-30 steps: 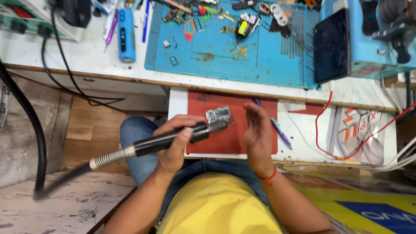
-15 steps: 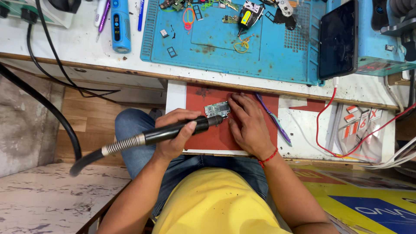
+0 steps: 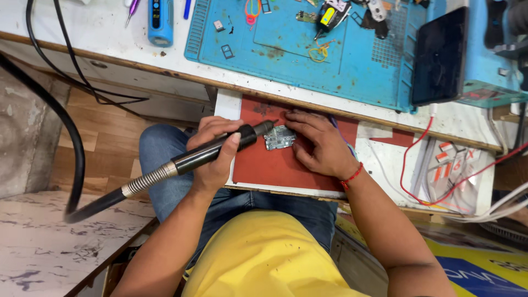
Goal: The person uses a small tool to scrape a circuit board on a red mat, then applies a hot air gun to heat components on the board. The board remains on the mat during the process.
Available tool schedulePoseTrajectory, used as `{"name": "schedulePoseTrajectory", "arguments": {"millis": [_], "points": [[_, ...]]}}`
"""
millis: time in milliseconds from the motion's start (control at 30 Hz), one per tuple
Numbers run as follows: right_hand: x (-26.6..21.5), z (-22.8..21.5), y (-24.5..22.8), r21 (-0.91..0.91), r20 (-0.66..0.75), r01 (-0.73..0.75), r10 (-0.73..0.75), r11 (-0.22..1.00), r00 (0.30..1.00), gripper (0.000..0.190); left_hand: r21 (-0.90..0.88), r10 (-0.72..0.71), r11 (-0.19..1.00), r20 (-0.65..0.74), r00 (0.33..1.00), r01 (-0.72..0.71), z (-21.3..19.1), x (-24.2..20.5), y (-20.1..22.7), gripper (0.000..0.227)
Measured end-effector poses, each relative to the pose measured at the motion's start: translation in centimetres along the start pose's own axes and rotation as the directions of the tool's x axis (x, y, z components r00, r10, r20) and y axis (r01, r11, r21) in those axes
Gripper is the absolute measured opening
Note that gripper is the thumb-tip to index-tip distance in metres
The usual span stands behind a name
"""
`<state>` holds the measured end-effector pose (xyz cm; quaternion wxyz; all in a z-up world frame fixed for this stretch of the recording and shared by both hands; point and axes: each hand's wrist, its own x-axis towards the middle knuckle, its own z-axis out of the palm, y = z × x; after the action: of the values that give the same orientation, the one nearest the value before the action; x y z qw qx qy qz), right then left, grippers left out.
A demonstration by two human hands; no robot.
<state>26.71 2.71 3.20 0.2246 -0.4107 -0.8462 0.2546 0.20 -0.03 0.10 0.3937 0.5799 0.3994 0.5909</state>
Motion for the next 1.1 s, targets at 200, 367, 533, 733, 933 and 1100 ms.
{"name": "schedulePoseTrajectory", "arguments": {"millis": [200,367,533,733,933,1100], "points": [[-0.5,1.3,1.3,-0.044,-0.038,-0.017,0.016,0.999,0.999,0.051,0.047,0.026,0.999,0.005,1.0,-0.026,0.1,-0.6,-0.1,0.018],[-0.7,1.1,2.1,-0.002,-0.036,-0.006,0.006,1.0,0.999,0.046,0.063,0.086,0.994,0.046,0.995,-0.088,0.4,-0.7,-0.2,0.019],[0.4,0.6,2.2,0.027,-0.023,0.031,-0.03,0.999,0.999,0.044,0.074,0.135,0.987,0.121,0.983,-0.144,0.1,-0.5,0.3,0.021],[-0.6,1.2,2.2,-0.031,-0.057,0.023,-0.024,0.999,0.998,0.042,0.084,0.146,0.983,0.157,0.977,-0.16,0.3,-1.0,-0.3,0.02],[0.5,-0.1,2.2,-0.028,0.083,0.093,-0.09,0.995,0.992,0.044,0.109,0.159,0.978,0.148,0.976,-0.176,0.6,-0.6,0.3,0.019],[1.0,-0.6,2.7,0.04,0.106,0.125,-0.129,0.991,0.986,0.045,0.078,0.082,0.993,0.101,0.991,-0.09,0.2,-0.4,-0.2,0.019]]}}
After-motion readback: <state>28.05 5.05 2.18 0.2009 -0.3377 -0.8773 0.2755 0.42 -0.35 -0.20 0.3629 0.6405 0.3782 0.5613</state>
